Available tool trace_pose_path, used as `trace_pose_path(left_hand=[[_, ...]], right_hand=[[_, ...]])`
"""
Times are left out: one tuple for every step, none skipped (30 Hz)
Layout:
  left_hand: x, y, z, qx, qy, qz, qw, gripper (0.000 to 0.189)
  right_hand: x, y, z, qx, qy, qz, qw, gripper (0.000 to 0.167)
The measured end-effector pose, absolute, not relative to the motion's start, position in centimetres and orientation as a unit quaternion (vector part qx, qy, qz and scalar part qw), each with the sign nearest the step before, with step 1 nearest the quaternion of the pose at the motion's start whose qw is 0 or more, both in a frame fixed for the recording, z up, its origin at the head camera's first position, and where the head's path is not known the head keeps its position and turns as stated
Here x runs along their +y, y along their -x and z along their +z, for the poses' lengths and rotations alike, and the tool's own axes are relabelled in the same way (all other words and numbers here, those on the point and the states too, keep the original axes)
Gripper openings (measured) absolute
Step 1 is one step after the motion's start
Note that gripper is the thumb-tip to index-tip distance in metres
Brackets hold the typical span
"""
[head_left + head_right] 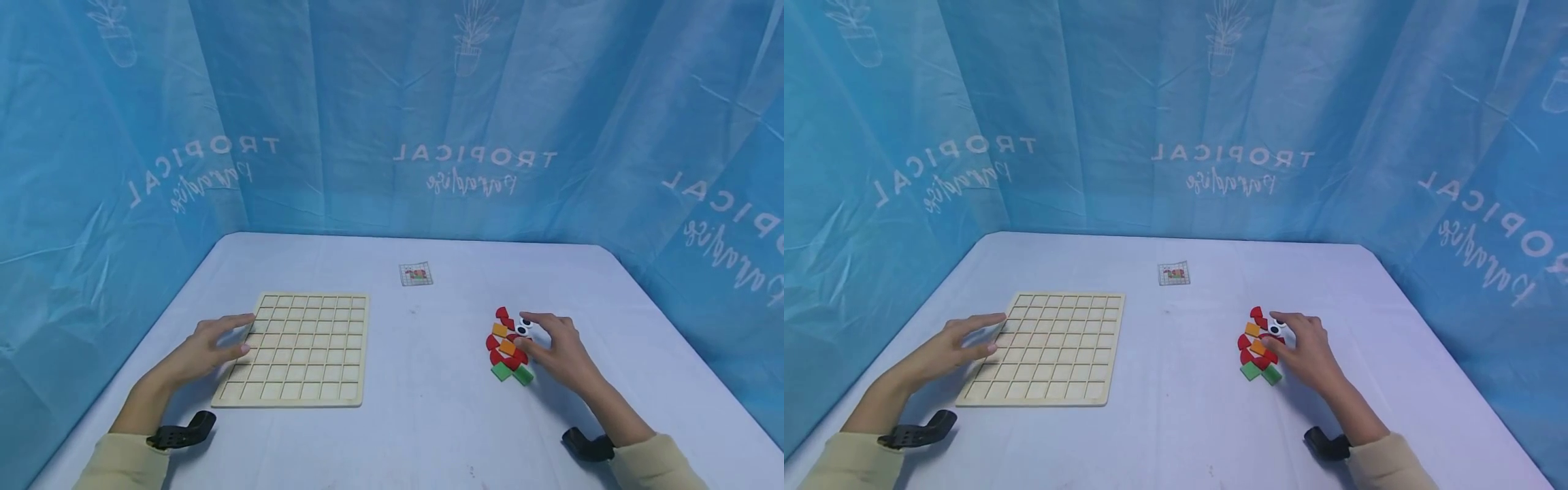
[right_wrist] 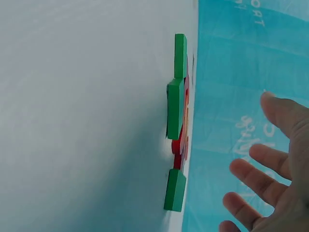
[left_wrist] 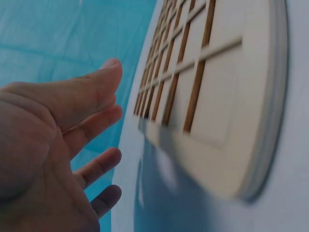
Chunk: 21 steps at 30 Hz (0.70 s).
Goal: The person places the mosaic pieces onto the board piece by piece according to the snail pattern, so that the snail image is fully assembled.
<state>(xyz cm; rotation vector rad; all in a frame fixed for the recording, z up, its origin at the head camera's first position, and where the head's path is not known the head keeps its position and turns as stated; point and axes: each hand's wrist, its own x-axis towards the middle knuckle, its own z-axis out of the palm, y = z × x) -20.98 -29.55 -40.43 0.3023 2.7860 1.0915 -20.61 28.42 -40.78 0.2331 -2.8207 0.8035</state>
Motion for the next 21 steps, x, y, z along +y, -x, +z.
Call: trace_pose_path(left_hand=[[-29.8,21.0,-40.5,0.924,-0.102,0.362,0.067,0.065],[-30.1,21.0,-40.6,0.923,-0.107,0.363,0.066,0.065],[-30.3,21.1,-40.7,0.922,-0.113,0.365,0.064,0.064],[-30.5,21.0,-40.7,0.921,-0.118,0.366,0.063,0.063],[-30.7,21.1,-40.7,0.920,-0.122,0.366,0.062,0.062],[-30.9,21.1,-40.7,0.920,-0.126,0.366,0.060,0.062],[-31.0,21.1,-40.8,0.920,-0.133,0.365,0.057,0.061],[-31.1,21.2,-40.8,0.920,-0.137,0.364,0.056,0.061],[-31.2,21.2,-40.9,0.920,-0.138,0.363,0.057,0.062],[-31.3,21.3,-40.9,0.920,-0.138,0.363,0.059,0.062],[-31.4,21.4,-41.0,0.919,-0.140,0.363,0.060,0.063],[-31.5,21.4,-41.0,0.920,-0.141,0.362,0.060,0.063],[-31.6,21.5,-41.1,0.920,-0.141,0.360,0.060,0.063],[-31.6,21.5,-41.1,0.921,-0.140,0.357,0.061,0.063],[-31.7,21.5,-41.2,0.923,-0.139,0.355,0.061,0.063],[-31.8,21.5,-41.2,0.924,-0.137,0.352,0.061,0.063],[-31.8,21.5,-41.3,0.925,-0.136,0.349,0.060,0.062],[-31.9,21.5,-41.4,0.927,-0.135,0.345,0.059,0.062],[-32.0,21.5,-41.5,0.928,-0.136,0.342,0.058,0.061],[-32.0,21.6,-41.5,0.929,-0.137,0.340,0.057,0.061],[-32.1,21.6,-41.6,0.929,-0.139,0.340,0.056,0.060]], right_hand=[[28.6,20.6,-40.8,-0.954,-0.078,0.273,0.098,0.058],[28.7,20.6,-40.9,-0.954,-0.077,0.273,0.097,0.057],[28.8,20.5,-41.0,-0.954,-0.077,0.273,0.095,0.056],[29.0,20.5,-41.0,-0.954,-0.076,0.273,0.094,0.055],[29.1,20.5,-41.0,-0.955,-0.077,0.272,0.092,0.054],[29.2,20.5,-41.1,-0.956,-0.077,0.269,0.091,0.053],[29.3,20.5,-41.2,-0.956,-0.078,0.267,0.089,0.052],[29.5,20.5,-41.3,-0.957,-0.078,0.264,0.088,0.051],[29.7,20.6,-41.4,-0.958,-0.078,0.263,0.088,0.050],[29.8,20.6,-41.5,-0.958,-0.078,0.262,0.087,0.049],[30.0,20.6,-41.6,-0.958,-0.078,0.260,0.086,0.048],[30.2,20.7,-41.7,-0.959,-0.077,0.260,0.086,0.047],[30.3,20.7,-41.8,-0.959,-0.077,0.261,0.086,0.047],[30.4,20.7,-41.9,-0.959,-0.075,0.261,0.085,0.047],[30.6,20.8,-42.0,-0.959,-0.074,0.261,0.084,0.047],[30.6,20.8,-42.0,-0.959,-0.073,0.261,0.083,0.047],[30.7,20.8,-42.1,-0.959,-0.072,0.262,0.082,0.046],[30.8,20.9,-42.2,-0.959,-0.071,0.263,0.081,0.046],[30.9,20.9,-42.3,-0.959,-0.071,0.262,0.081,0.045],[30.9,21.0,-42.4,-0.959,-0.073,0.261,0.080,0.043],[30.9,21.0,-42.5,-0.959,-0.077,0.260,0.079,0.042]])
